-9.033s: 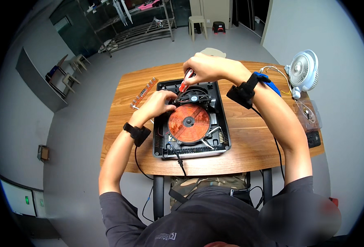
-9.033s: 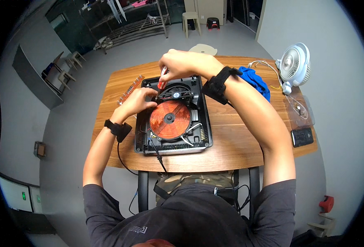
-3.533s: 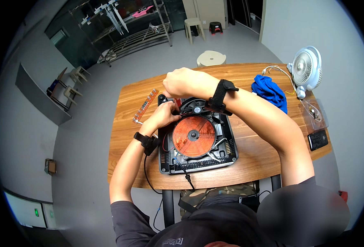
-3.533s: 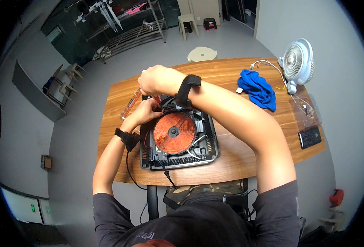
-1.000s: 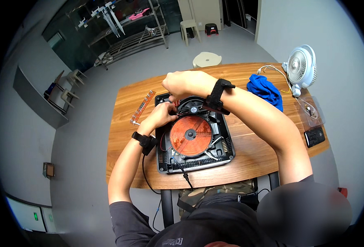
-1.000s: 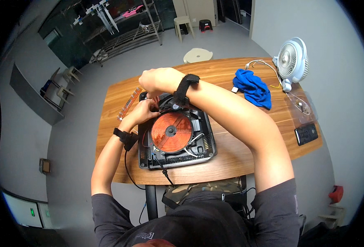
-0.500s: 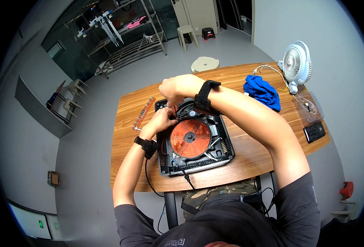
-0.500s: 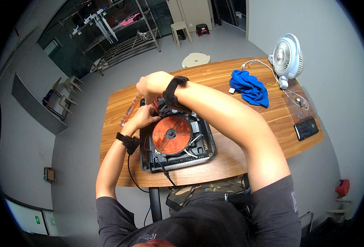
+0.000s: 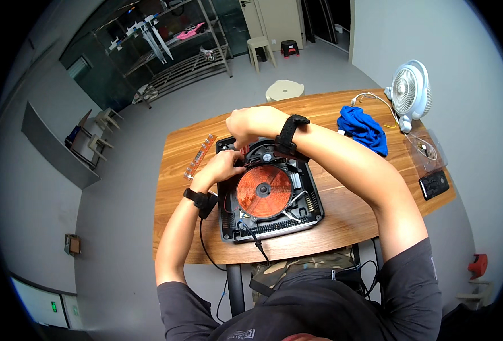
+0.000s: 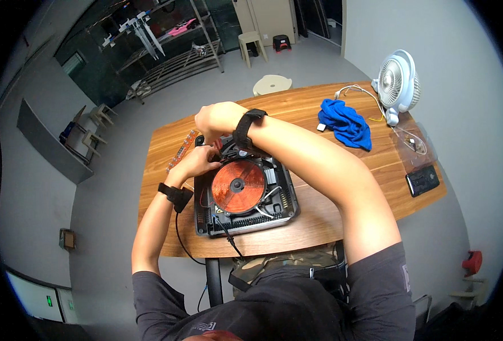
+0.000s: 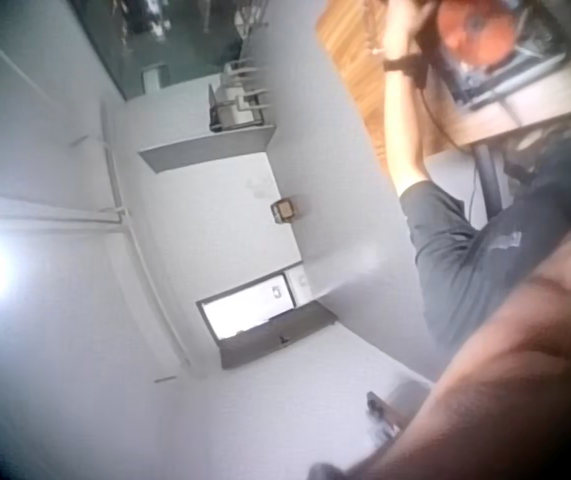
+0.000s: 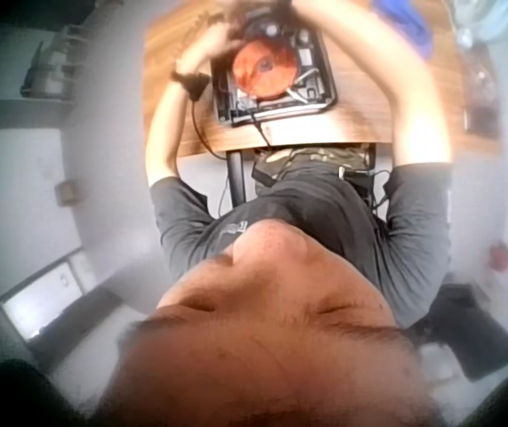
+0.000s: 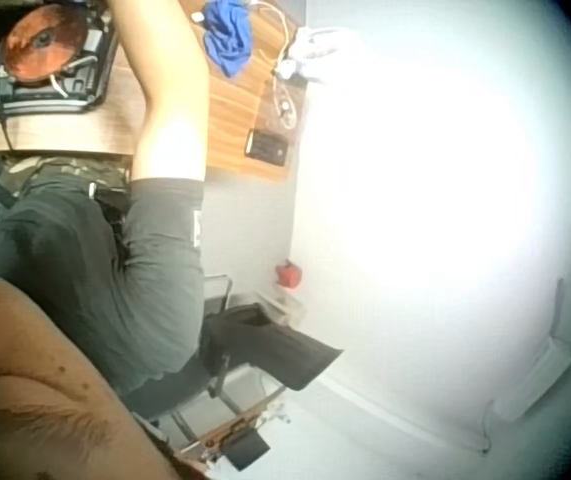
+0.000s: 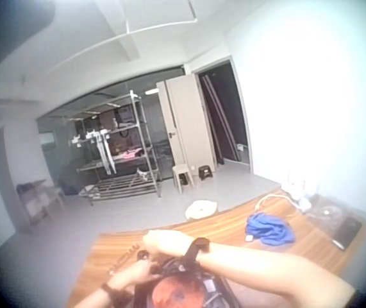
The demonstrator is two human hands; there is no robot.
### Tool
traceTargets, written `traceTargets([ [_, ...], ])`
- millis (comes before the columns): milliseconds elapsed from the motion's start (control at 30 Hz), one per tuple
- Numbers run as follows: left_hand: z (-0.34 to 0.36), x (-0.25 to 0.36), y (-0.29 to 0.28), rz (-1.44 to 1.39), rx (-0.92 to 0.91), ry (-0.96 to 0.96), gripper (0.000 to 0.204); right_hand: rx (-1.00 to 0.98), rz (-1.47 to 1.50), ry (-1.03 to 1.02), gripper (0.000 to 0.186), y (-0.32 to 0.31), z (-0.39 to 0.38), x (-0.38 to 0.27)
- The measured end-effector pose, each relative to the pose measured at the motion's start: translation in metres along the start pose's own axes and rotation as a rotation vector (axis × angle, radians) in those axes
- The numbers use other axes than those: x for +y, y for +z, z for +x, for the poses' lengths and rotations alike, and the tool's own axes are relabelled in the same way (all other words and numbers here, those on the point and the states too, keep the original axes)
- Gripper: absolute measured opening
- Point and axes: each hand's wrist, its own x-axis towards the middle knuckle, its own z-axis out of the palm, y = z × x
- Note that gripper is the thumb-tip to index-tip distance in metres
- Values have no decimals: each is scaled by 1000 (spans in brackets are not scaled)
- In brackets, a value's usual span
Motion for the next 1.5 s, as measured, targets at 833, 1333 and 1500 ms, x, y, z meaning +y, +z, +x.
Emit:
traceTargets([
  [833,-44,0,0,-88,4,-122,46,332,43,68,48,4,-77,102],
  [1333,-36,13,-7,-40,-16,-167,44,460,66,340,48,103,-133,176],
  [1500,-41,5,-5,-38,9,-120,43,547,67,372,45,112,-135,169],
])
